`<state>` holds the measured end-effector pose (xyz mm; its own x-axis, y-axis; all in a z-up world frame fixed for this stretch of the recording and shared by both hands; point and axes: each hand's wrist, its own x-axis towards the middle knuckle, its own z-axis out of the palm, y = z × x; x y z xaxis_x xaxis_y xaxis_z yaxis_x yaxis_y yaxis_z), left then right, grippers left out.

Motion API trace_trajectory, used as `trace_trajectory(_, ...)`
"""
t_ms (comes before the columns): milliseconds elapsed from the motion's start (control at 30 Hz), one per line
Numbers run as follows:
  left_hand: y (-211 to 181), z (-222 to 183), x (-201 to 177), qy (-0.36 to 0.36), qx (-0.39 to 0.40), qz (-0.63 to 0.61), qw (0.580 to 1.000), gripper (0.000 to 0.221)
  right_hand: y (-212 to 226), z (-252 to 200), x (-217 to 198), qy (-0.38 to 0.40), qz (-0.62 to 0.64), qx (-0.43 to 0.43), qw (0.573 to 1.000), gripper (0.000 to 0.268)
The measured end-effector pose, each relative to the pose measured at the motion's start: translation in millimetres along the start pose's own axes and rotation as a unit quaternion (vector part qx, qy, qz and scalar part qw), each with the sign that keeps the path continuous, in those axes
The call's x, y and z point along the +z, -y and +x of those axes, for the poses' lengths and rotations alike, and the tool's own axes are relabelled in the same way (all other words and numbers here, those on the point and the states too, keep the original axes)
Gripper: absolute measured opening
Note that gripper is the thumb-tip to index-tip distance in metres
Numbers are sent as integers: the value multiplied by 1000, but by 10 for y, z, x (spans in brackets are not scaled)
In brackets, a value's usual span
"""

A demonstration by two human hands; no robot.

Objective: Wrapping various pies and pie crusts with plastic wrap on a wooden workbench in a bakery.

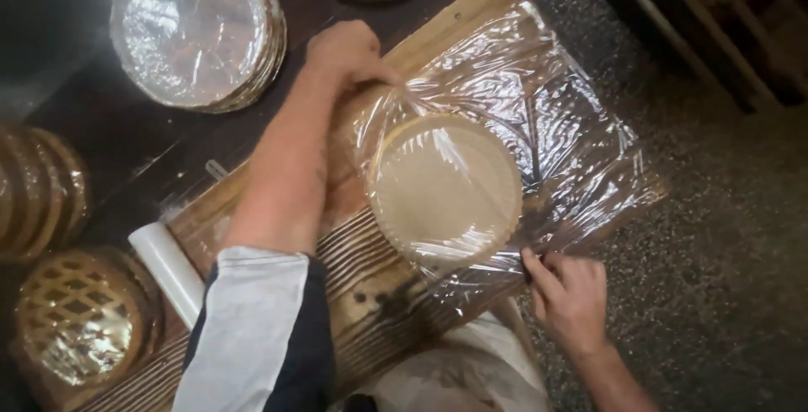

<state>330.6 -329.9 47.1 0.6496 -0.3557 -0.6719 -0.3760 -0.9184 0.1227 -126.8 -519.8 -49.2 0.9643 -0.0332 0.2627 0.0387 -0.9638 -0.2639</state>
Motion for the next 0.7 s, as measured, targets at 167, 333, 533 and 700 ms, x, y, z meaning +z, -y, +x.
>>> trace_trajectory(167,-124,437,223,-189,63,-81,977,18,-496,135,-250,-143,80,84,983,6)
trace_trajectory(333,-1199,706,346,-281,128,-146,940,30,-1402,830,-266,-90,360,536,759,48)
trace_trajectory(533,-1652,852,409,-265,150,-101,947,22,-1292,954,-318,-118,276,301,905,14)
trace_trajectory(700,-1656,337,78,-78,72,-491,865,9,-867,1089,-739,-190,343,324,861,14)
